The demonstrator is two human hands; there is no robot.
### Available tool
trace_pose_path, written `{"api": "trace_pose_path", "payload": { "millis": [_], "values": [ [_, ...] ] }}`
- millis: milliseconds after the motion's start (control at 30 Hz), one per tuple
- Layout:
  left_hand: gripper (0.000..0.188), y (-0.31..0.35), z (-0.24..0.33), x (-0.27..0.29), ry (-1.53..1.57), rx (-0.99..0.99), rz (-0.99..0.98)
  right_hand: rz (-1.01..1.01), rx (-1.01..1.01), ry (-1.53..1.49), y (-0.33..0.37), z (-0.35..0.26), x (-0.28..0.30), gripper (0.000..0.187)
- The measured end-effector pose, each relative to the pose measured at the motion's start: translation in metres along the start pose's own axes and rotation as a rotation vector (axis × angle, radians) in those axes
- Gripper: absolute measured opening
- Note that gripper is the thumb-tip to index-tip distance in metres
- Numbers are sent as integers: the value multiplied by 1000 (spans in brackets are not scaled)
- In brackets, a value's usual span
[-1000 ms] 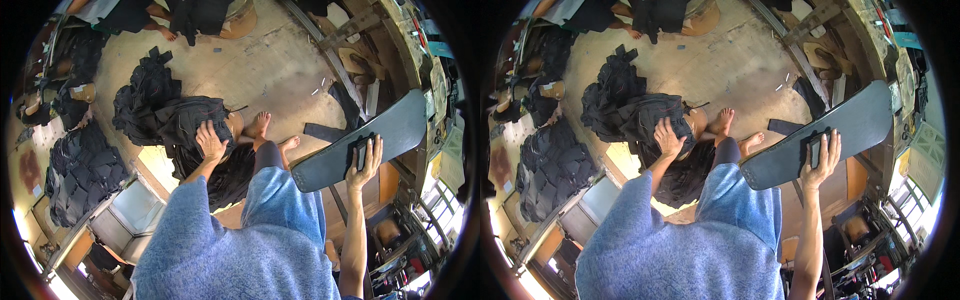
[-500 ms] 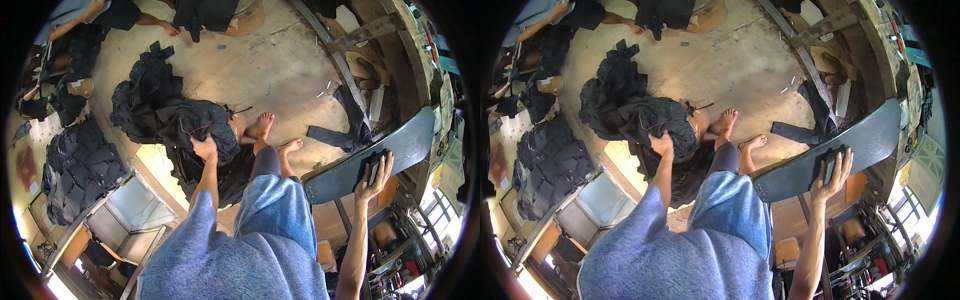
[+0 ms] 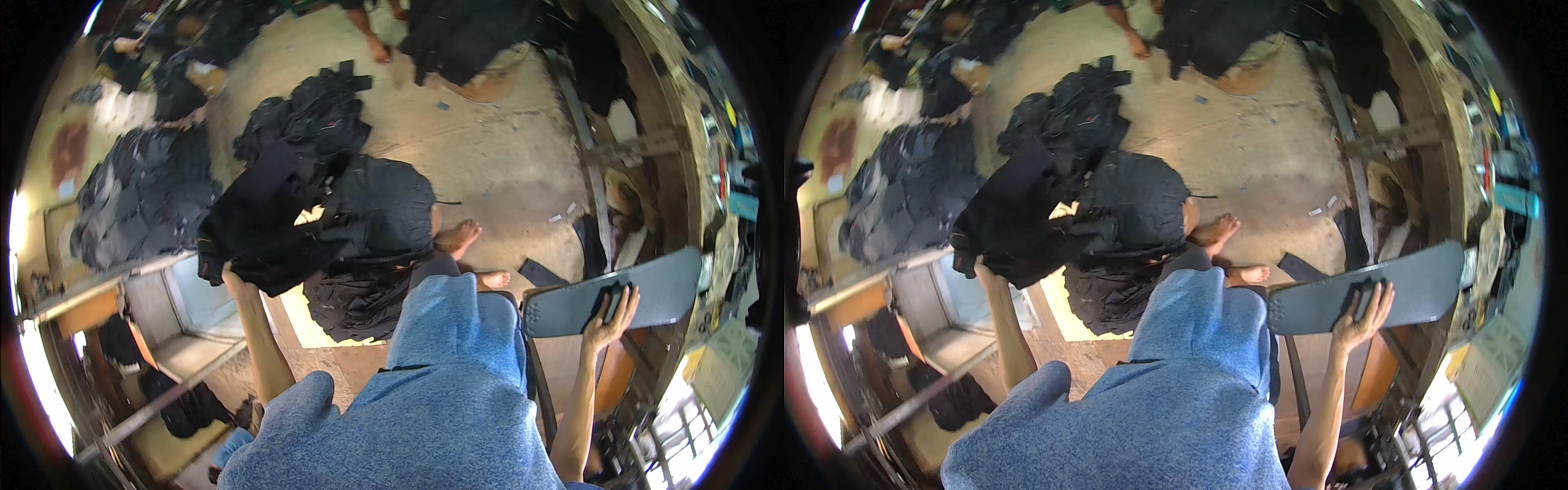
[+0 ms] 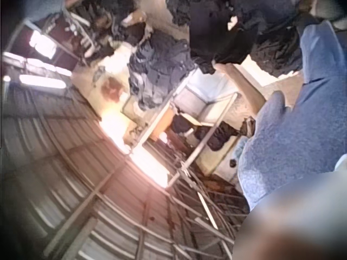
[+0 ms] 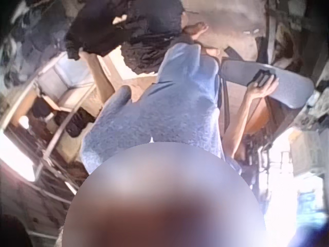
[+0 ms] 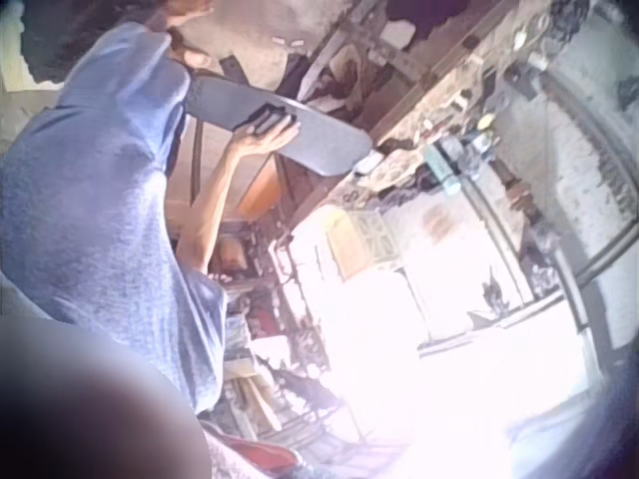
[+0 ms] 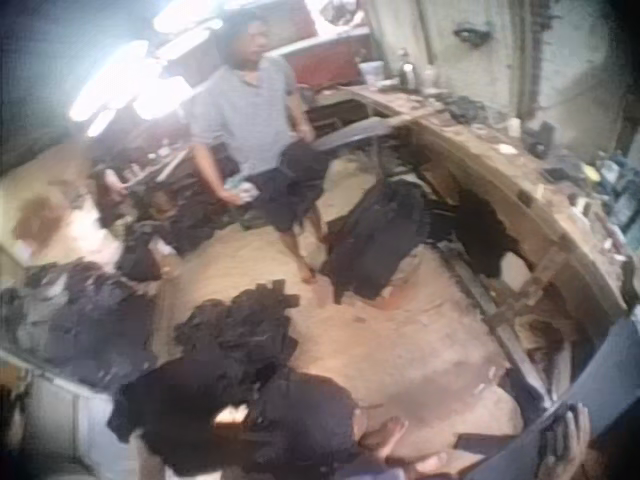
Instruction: The person places a black fabric piece on a work surface, rubs it with a small block, and then cuts a rectangular patch from a larger sheet using scissors. The person applies the patch to the fabric and rubs it again with the block.
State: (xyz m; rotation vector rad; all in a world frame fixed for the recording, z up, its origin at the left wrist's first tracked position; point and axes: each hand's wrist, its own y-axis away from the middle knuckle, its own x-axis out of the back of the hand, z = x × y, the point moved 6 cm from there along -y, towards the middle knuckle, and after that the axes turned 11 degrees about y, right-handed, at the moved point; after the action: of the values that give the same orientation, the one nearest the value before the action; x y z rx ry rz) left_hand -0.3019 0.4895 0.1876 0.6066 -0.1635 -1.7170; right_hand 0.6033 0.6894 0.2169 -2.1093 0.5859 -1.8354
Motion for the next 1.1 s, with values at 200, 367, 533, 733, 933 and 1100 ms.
{"api": "trace_pose_path", "payload": {
  "millis": [200, 367, 533, 733, 933, 1100],
  "values": [
    [40, 39, 111, -18, 207, -216, -105, 2, -11, -42, 3, 7, -3, 51],
    [42, 91, 55, -40, 518, -394, -14, 45, 21, -40, 3, 8, -3, 48],
    [55, 159, -149, -79, 715, -9, 152, -5, 0, -3, 3, 6, -3, 49],
    [51, 259, -377, -98, -232, 1075, 131, -81, -29, 38, 4, 5, -2, 49],
    [37, 187, -363, -171, -1579, -559, -1487, -82, -36, 54, -1, -5, 2, 54],
    [37, 162, -395, -176, -1656, -1047, -2420, -120, -66, 88, -7, -10, 5, 56]
  ]
}}
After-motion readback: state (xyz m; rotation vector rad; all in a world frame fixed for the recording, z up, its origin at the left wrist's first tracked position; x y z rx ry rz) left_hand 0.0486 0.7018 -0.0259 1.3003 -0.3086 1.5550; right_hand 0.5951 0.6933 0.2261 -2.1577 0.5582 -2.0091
